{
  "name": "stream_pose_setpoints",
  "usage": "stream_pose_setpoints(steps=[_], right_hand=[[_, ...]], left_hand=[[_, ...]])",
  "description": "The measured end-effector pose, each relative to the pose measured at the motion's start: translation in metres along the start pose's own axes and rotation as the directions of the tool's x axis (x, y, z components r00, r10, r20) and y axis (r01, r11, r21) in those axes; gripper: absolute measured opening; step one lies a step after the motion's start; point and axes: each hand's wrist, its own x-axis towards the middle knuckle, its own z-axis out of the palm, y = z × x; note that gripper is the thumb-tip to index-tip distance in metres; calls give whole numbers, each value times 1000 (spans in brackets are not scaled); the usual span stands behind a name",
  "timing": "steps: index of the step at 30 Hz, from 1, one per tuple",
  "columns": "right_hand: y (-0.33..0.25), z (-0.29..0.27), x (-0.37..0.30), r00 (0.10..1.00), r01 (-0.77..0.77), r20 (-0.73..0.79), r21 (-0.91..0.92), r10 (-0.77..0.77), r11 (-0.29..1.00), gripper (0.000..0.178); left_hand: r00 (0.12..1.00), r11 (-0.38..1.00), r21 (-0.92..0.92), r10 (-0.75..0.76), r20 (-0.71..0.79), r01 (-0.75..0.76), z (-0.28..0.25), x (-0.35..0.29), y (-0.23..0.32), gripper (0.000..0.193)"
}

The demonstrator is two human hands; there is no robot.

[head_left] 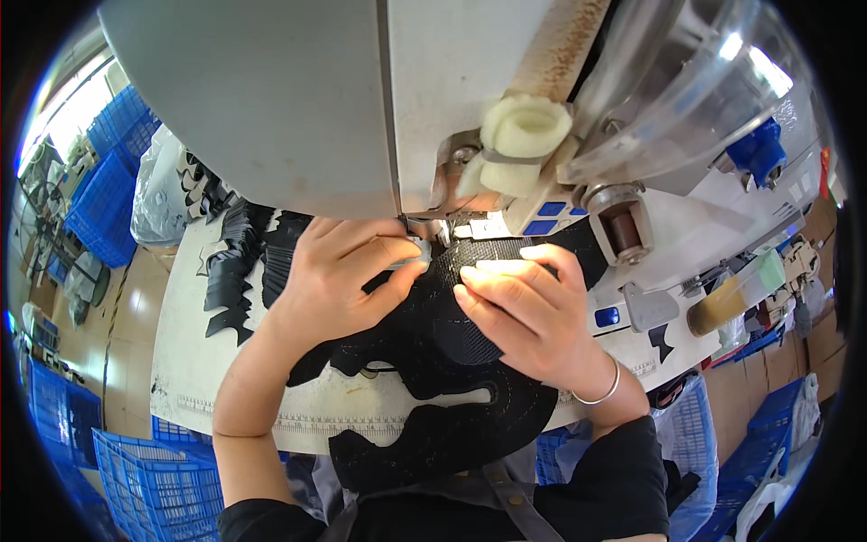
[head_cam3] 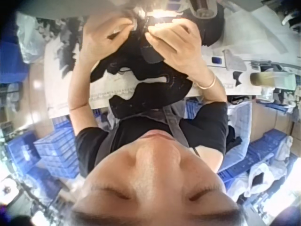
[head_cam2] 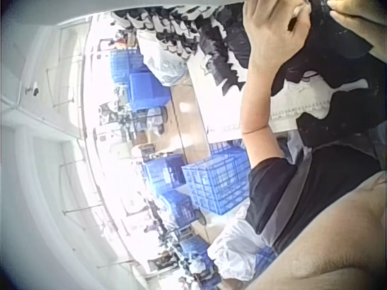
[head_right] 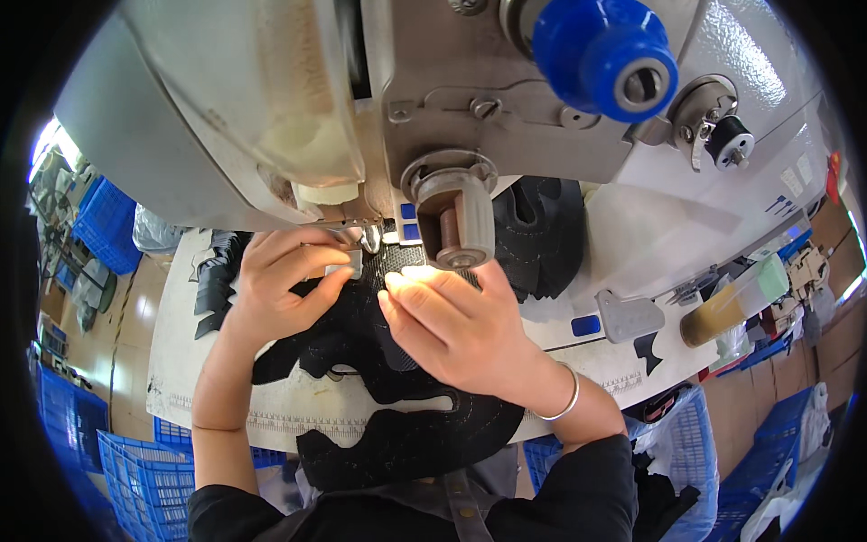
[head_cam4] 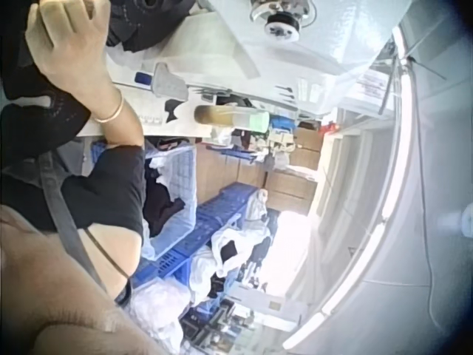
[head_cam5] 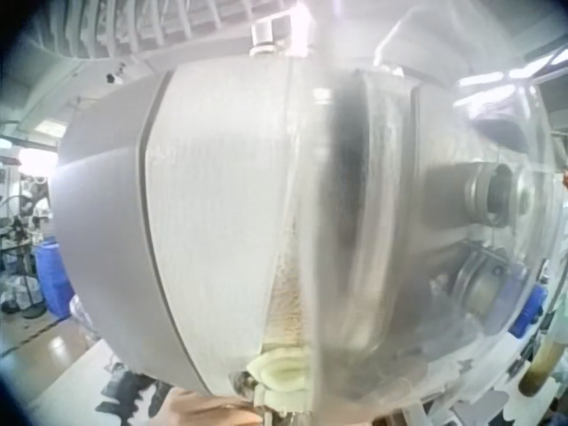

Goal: The person aligns leather pieces onto shoe upper panels and stitches them together using a sewing machine.

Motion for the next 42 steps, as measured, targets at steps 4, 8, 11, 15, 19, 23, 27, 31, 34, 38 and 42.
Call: stream_pose_setpoints(steps=[4, 8, 11, 15, 19, 23, 27, 31, 34, 38, 42], right_hand=[[21, -2, 1, 998, -51, 53, 101, 46, 994, 27], [13, -13, 6, 994, -68, 89, 31, 65, 997, 27], [-10, -10, 5, 991, 131, 19, -136, -130, 982, 15], [-12, 1, 1, 993, 91, -58, -146, -101, 985, 10], [-3, 9, 1, 995, 35, -87, -110, -45, 993, 13], [-1, 11, 2, 998, 14, -57, -94, -20, 995, 14], [3, 10, 7, 993, 72, -87, -96, -81, 993, 12], [-2, -3, 9, 999, 31, 43, -109, -26, 994, 18], [-11, -14, 5, 995, 39, 96, -24, -36, 999, 20], [-32, -19, -26, 994, 109, 12, 133, -112, 985, 24], [-40, -4, -21, 949, -198, 305, 384, 78, 902, 25]], left_hand=[[929, 985, -108, -88, 358, 135, -14, 0, -8, 22], [703, 507, -517, -298, 646, 690, -21, -4, -7, 22], [704, 598, -439, -326, 631, 670, -24, 2, 5, 22], [838, 726, -441, -362, 408, 528, -16, -15, -1, 27], [899, 930, 189, -357, 254, 316, -51, -53, -29, 62], [548, 677, 637, -712, 440, 369, -64, -122, -35, 91], [722, 805, 562, -503, 475, 191, -42, -191, -71, 78], [850, 887, 336, -422, 315, 316, -29, -187, -92, 40], [729, 750, 73, -658, 191, 658, -24, -177, -88, 22], [606, 423, -531, -760, 233, 734, -36, -94, -41, 21], [896, 678, -594, -394, 203, 433, -44, -42, 10, 15]])
